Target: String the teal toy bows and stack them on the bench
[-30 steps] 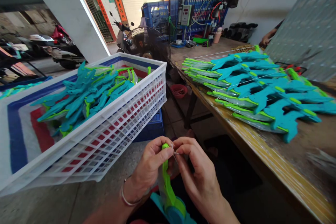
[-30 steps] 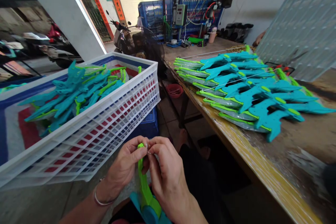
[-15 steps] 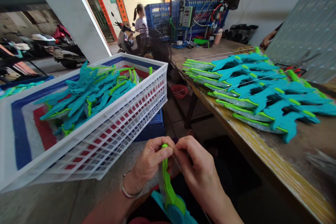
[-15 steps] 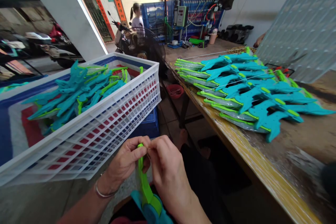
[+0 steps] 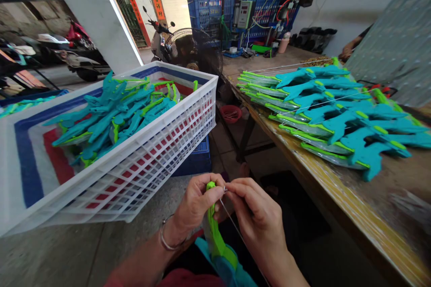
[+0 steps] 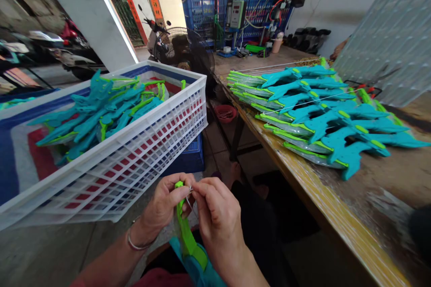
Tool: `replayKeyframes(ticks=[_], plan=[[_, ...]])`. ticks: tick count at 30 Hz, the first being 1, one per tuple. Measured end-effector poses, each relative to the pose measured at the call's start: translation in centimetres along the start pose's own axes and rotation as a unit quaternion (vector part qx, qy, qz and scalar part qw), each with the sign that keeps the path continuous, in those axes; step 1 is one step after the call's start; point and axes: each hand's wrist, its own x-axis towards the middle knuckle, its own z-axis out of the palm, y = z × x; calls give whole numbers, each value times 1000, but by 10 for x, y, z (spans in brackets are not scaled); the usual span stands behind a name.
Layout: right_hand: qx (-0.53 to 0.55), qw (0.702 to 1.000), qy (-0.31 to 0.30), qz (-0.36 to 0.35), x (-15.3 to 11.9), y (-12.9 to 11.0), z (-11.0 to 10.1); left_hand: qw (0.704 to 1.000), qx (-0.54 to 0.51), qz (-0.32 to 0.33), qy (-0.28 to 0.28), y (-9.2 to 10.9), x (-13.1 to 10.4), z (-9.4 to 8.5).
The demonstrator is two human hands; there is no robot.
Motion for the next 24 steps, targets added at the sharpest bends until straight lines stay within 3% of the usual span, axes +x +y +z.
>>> replayKeyframes(ticks=[9, 18, 24], plan=[[-233, 968, 20, -94, -4, -5, 7, 1000, -7, 12, 0, -2, -2, 2], [-88, 995, 52, 14, -5, -4, 0, 999, -13, 26, -44, -3, 0, 0], [-79, 997, -15, -2, -1, -7, -4, 999, -13, 22, -41, -5, 0, -1]])
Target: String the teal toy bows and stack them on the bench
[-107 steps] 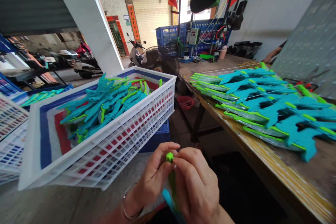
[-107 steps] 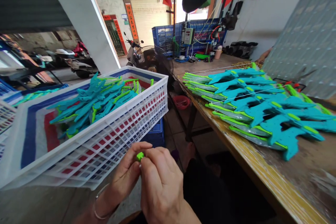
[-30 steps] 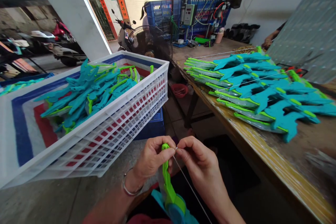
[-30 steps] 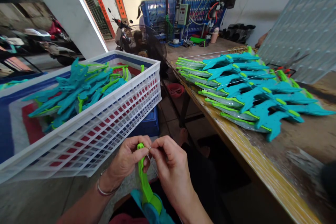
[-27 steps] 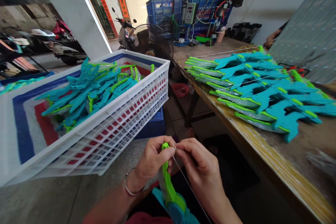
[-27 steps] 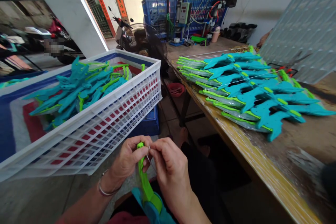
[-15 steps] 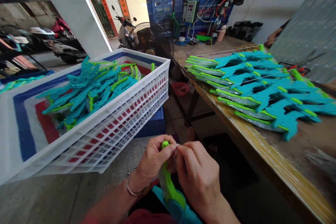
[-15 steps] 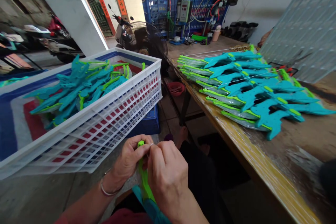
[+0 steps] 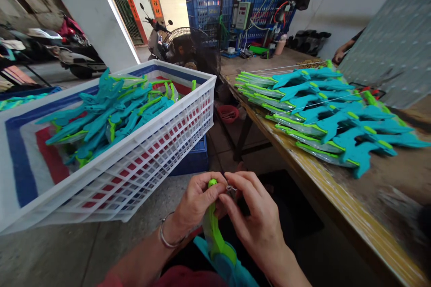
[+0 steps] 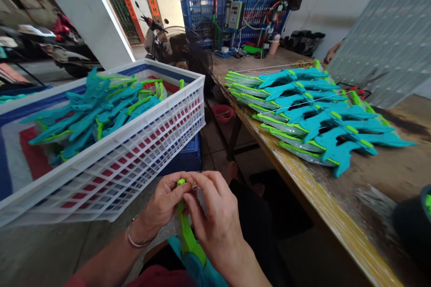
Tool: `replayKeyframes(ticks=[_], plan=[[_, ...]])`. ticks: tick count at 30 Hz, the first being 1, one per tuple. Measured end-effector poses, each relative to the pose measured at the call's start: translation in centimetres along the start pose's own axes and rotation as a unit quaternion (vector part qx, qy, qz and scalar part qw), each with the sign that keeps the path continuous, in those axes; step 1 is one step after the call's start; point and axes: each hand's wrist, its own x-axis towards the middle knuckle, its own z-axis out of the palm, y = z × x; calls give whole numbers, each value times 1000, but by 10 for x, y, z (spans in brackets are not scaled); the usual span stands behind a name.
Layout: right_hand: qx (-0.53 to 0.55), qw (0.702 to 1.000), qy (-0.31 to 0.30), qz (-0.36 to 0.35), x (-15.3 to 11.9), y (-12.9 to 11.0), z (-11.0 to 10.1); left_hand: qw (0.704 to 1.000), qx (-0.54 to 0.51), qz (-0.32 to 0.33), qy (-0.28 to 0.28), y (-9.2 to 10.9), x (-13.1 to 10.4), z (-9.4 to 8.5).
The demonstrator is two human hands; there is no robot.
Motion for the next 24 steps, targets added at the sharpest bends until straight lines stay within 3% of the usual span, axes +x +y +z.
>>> replayKeyframes(ticks=[6, 12, 14, 17, 21, 24], plan=[[24, 999, -41, 3, 9, 3, -7, 1000, 16, 8, -19, 0, -1, 0], [-133, 981, -141, -9, -1, 2, -48, 999, 40, 28, -21, 3, -1, 4], [-196, 965, -175, -20, -8, -3, -57, 999, 24, 22, -32, 1, 2, 6], [-309, 921, -229, -59, -9, -12, -54, 998, -22, 7, -54, -1, 12, 12], [-436, 850, -258, -144, 15, -25, -40, 996, -66, 32, -48, 8, 30, 17], [-461, 827, -266, -180, 37, -40, -44, 997, -58, 56, -12, 24, 48, 6]])
